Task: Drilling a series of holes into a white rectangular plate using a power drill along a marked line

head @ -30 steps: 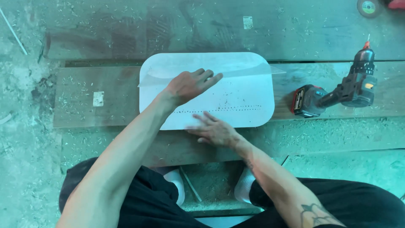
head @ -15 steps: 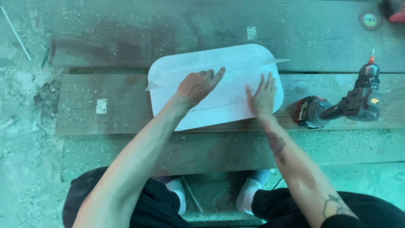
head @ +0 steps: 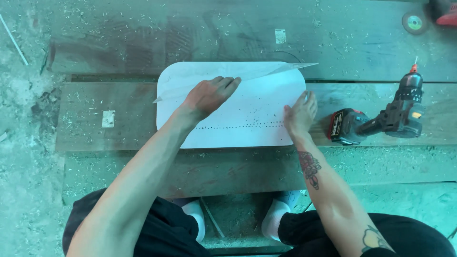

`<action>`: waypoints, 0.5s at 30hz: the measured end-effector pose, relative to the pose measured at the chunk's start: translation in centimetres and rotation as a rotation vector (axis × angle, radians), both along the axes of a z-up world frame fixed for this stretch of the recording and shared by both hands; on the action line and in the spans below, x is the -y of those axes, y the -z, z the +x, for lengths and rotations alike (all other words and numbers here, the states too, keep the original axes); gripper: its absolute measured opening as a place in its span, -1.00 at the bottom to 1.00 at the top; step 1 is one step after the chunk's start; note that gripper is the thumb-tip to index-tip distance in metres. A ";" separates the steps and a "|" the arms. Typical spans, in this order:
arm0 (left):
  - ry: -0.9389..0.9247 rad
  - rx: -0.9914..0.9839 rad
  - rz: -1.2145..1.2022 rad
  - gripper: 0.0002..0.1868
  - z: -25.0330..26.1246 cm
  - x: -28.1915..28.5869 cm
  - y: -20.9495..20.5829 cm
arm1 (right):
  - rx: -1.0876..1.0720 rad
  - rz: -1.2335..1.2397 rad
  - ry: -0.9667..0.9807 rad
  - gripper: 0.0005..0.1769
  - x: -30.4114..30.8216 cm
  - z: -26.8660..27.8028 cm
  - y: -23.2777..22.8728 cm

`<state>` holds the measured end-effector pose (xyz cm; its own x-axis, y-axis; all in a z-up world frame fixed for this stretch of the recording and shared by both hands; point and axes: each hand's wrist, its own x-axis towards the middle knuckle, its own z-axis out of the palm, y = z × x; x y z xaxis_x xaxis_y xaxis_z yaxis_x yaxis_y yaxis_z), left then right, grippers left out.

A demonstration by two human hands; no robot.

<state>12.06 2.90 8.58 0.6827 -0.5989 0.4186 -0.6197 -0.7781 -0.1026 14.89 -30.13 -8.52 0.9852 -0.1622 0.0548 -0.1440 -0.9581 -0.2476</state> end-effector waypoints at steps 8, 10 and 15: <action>-0.012 -0.104 -0.043 -0.58 0.3 -0.4 -0.5 | 0.012 0.401 -1.231 -0.18 -15.6 -11.5 -5.5; -0.006 -0.104 -0.039 -0.58 0.6 -0.5 -0.4 | 0.046 0.440 -1.495 -0.29 -16.9 -11.1 -6.7; -0.038 -0.119 -0.061 -0.54 0.6 -0.4 -0.5 | 0.136 -0.105 -0.082 -0.06 -9.4 -3.2 -0.5</action>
